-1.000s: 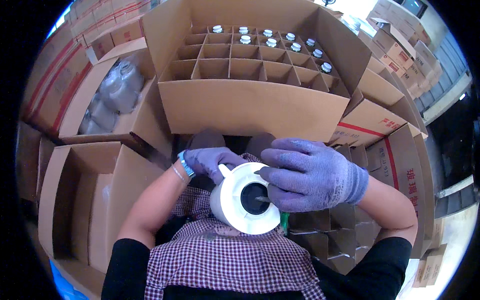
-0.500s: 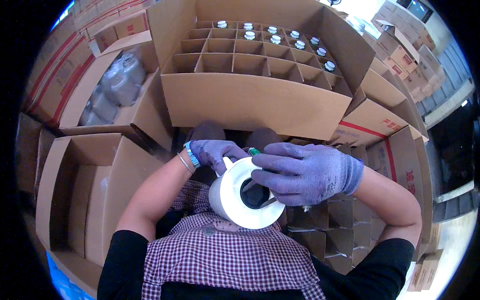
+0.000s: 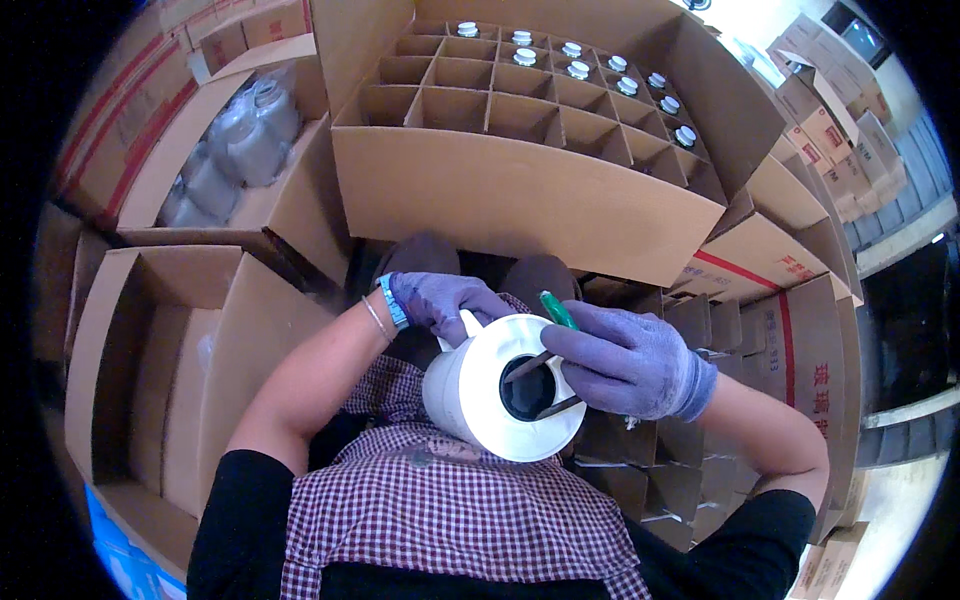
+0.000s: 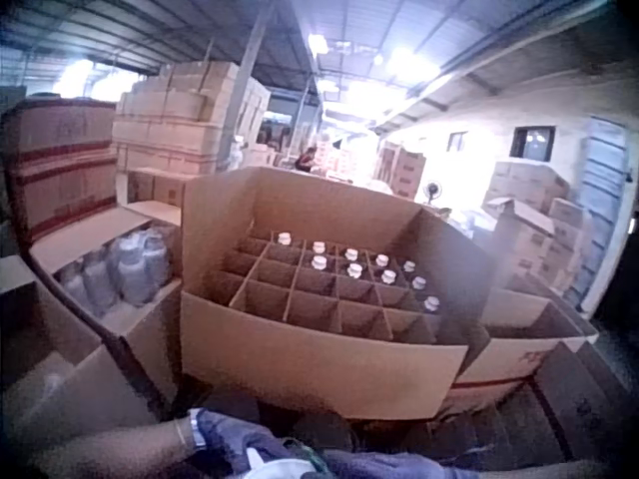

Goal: The person assembles white plastic containers by inserting a black rubber stopper into the opening and securing it with a white cap. They then place the assembled container into a clear plastic bag and put it into a cardboard box. The process is repeated for multiple units in a warehouse setting.

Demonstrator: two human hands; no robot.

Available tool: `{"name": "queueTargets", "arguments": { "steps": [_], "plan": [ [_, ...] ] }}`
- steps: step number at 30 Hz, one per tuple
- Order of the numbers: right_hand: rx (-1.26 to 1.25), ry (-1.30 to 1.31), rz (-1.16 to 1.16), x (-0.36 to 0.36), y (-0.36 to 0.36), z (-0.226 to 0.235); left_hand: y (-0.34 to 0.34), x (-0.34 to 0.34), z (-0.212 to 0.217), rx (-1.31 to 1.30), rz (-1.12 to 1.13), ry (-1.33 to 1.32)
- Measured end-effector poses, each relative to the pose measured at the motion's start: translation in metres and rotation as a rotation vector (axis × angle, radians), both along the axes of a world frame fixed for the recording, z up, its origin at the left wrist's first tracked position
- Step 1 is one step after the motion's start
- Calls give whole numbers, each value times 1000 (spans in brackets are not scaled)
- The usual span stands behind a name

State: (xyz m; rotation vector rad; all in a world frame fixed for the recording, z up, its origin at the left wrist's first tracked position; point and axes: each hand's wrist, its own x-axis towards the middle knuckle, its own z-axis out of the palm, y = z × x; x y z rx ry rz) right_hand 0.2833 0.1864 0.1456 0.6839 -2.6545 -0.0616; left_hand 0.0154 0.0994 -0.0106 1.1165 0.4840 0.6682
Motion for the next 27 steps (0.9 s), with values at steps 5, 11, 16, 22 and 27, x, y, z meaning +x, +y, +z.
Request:
{"name": "queueTargets", "arguments": {
  "steps": [5, 11, 16, 22, 27],
  "plan": [
    [-101, 14, -60, 6, 3, -12, 0, -7, -10, 22, 29, 0],
    [-92, -151, 50, -15, -5, 10, -4, -5, -2, -36, 37, 3],
    [123, -501, -275, -8, -17, 37, -27, 3, 20, 83, 271, 194],
    [-770, -718, -1077, -19, 66, -45, -123, 117, 25, 408, 888, 728],
    [-891, -725, -1074, -46, 58, -13, -112, 95, 27, 148, 1062, 501]
  ]
}}
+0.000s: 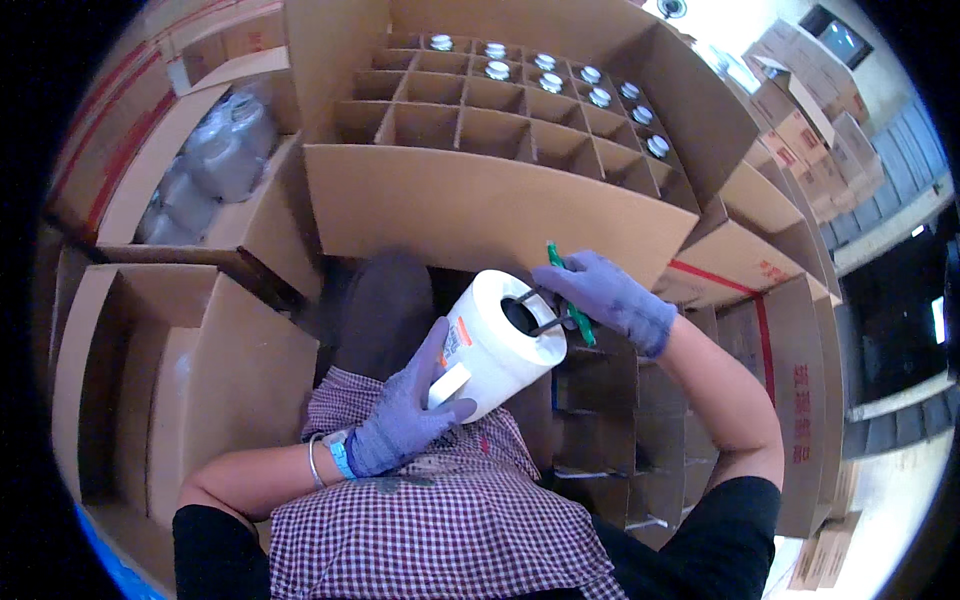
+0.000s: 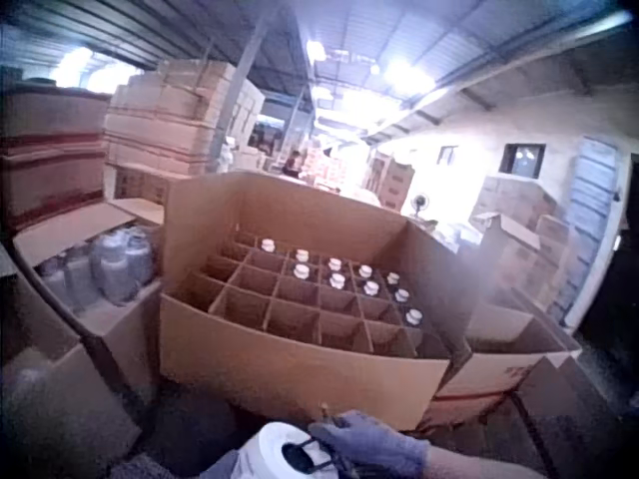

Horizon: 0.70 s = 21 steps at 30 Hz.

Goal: The person assembles white plastic containers by inserting a black rubber stopper into the opening and securing it with a white cap. They then place the assembled container into a clear plastic bag and put it into a cardboard box. The process is repeated for multiple units in a warehouse setting.

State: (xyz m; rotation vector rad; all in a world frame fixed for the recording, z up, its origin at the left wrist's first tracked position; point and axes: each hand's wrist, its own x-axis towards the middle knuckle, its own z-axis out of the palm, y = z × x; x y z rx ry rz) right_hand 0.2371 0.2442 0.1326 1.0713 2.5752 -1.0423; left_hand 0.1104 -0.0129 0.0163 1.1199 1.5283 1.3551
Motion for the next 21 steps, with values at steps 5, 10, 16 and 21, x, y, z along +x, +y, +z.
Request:
{"name": "queueTargets", "arguments": {
  "steps": [5, 10, 16, 21],
  "plan": [
    [460, 362, 376, 5, -32, 66, -2, -41, -7, 50, -80, -194],
    [788, 524, 1130, 7, -34, 57, 14, -69, 0, 0, -402, -304],
    [839, 313, 1138, 28, -60, 44, 32, -76, -9, -10, -484, -343],
    [665, 142, 621, 26, -61, 23, 4, -18, 9, -11, -114, -103]
  ]
}}
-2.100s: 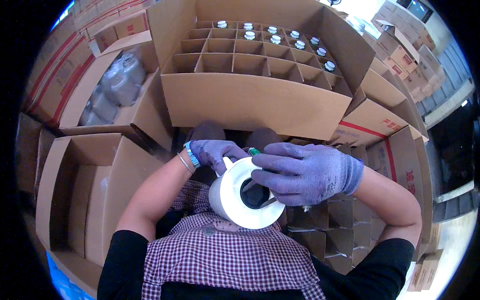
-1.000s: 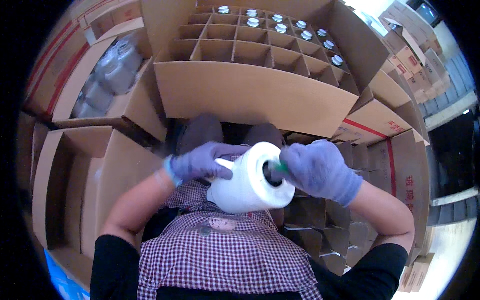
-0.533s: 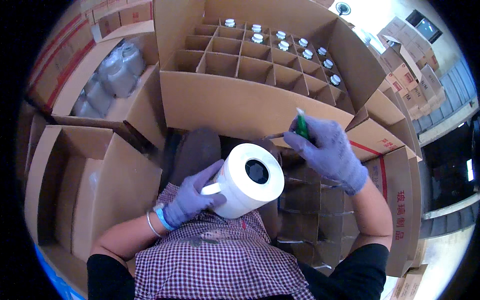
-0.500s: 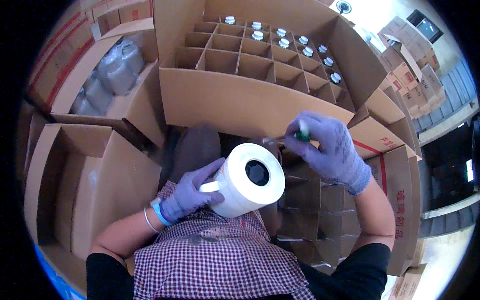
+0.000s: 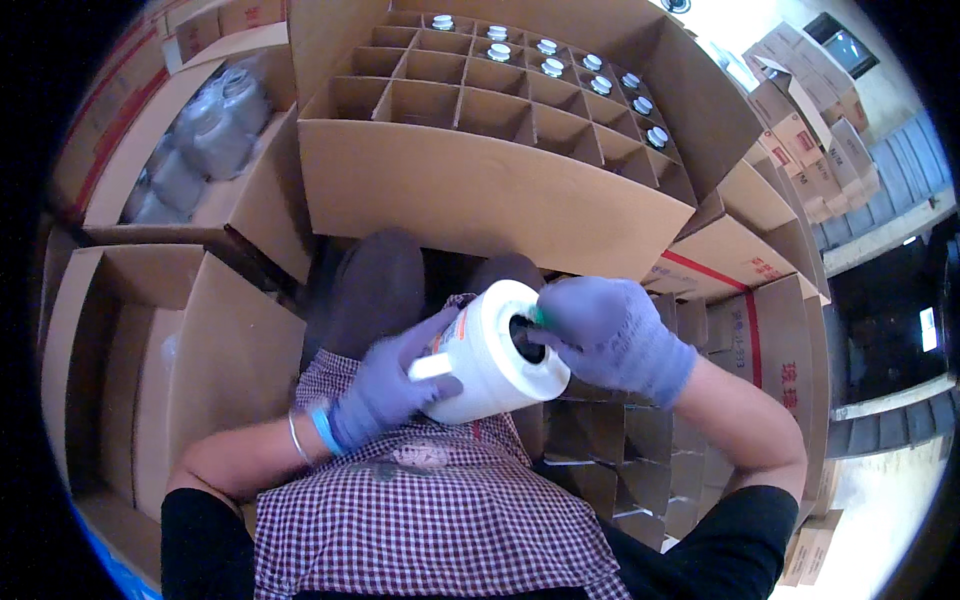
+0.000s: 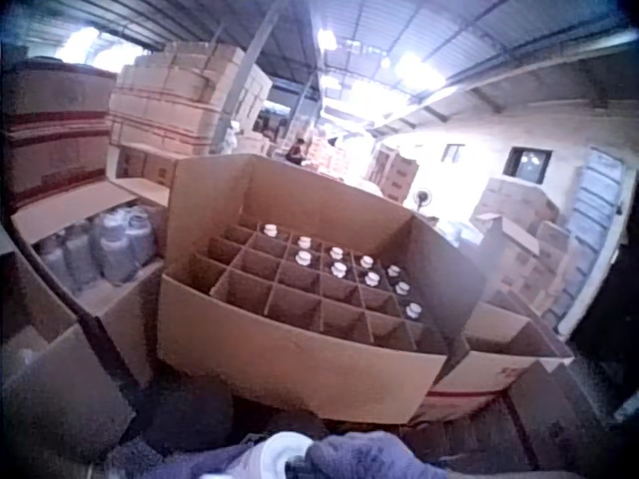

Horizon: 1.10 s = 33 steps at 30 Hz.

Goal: The person assembles white plastic containers by inserting a black rubber stopper into the opening and securing it with a white cap. They then place the assembled container into a clear plastic bag and put it into a cardboard box. The process is repeated for multiple units in a warehouse setting.

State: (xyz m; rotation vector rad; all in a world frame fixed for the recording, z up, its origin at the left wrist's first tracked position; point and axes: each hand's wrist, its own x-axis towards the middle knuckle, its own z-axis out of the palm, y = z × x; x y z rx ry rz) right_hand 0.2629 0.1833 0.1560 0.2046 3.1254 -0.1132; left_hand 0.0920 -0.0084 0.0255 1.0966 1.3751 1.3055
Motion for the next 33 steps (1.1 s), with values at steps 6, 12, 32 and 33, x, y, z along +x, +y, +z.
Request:
{"name": "queueTargets", "arguments": {
  "steps": [6, 12, 32, 33],
  "plan": [
    [-75, 175, -170, -41, 30, -11, -2, -6, 1, -158, 237, 109],
    [93, 578, -662, -4, 195, 42, 24, -22, -61, 223, 164, -146],
    [452, 505, -476, 7, 235, -21, -304, -367, -145, -896, 698, 197],
    [410, 551, -413, -7, 219, -10, -286, -365, -99, -678, 681, 151]
  ]
}}
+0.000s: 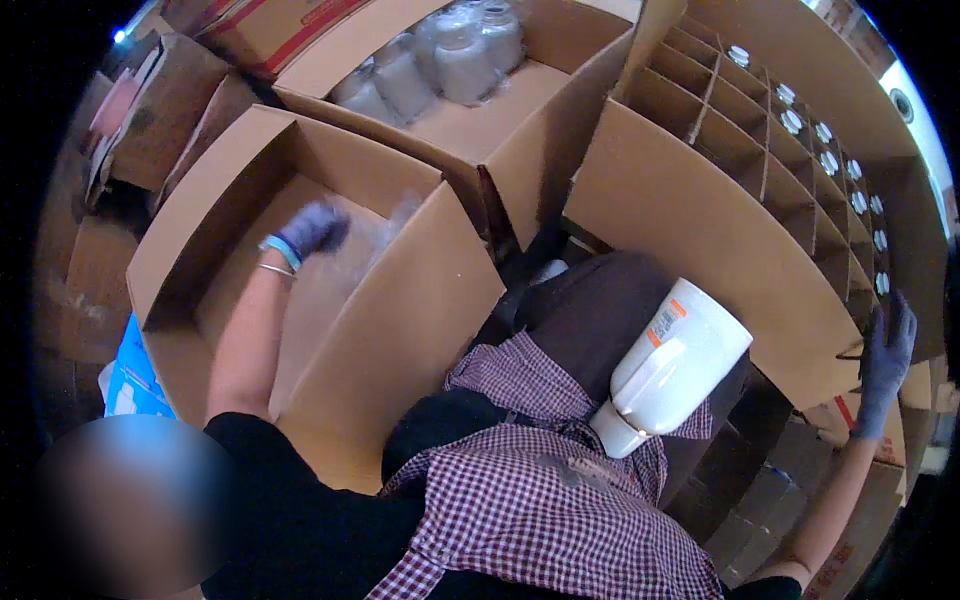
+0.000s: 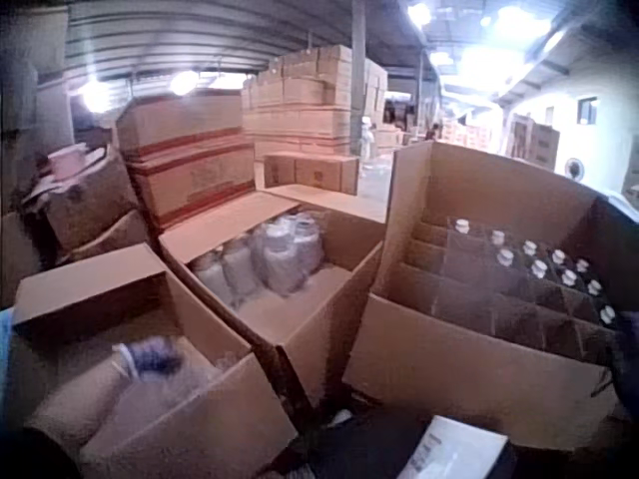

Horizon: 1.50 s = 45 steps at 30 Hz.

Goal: The person assembles white plastic containers by inserting a black rubber stopper into the opening and securing it with a white cap. They then place the assembled container into a clear plastic bag and put it into a cardboard box. The process is repeated for multiple units in a warehouse setting.

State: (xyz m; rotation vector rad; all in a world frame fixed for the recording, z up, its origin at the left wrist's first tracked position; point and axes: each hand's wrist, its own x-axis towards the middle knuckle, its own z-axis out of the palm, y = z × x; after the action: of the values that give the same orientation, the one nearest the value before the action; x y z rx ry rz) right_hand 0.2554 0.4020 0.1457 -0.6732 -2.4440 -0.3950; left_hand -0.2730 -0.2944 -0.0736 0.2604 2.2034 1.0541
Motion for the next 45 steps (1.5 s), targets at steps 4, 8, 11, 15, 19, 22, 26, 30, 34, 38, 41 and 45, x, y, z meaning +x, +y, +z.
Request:
{"name": "queueTargets", "arguments": {
  "steps": [4, 8, 11, 15, 19, 22, 26, 30, 34, 38, 41, 45],
  "plan": [
    [-540, 343, 373, -77, -125, 4, 117, 87, 171, 646, 85, 310],
    [-1165, 169, 696, -124, -272, 6, 196, 193, 220, 681, -234, 455],
    [-918, 444, 831, -151, -295, -30, 243, 254, 231, 856, -758, 506],
    [-895, 462, 670, -129, -257, -32, 274, 287, 193, 845, -581, 350],
    [-792, 417, 814, -99, -246, -38, 304, 306, 160, 1057, -215, -213],
    [-755, 125, 804, -85, -271, -53, 308, 312, 164, 880, -420, -82],
    [-862, 390, 774, -81, -260, -73, 296, 324, 172, 931, -392, 558],
    [-1324, 724, 928, -127, -204, -126, 272, 323, 173, 989, -773, 866],
    [-1541, 521, 845, -88, -125, -118, 287, 276, 170, 783, -1057, 571],
    [-1190, -21, 169, -67, -81, -147, 360, 210, 114, 444, -727, 216],
    [-574, -17, -161, -66, -122, -200, 368, 213, 59, 462, -656, 351],
    [-467, 312, 248, -44, -178, -190, 352, 237, 16, 659, -441, 452]
  ]
}}
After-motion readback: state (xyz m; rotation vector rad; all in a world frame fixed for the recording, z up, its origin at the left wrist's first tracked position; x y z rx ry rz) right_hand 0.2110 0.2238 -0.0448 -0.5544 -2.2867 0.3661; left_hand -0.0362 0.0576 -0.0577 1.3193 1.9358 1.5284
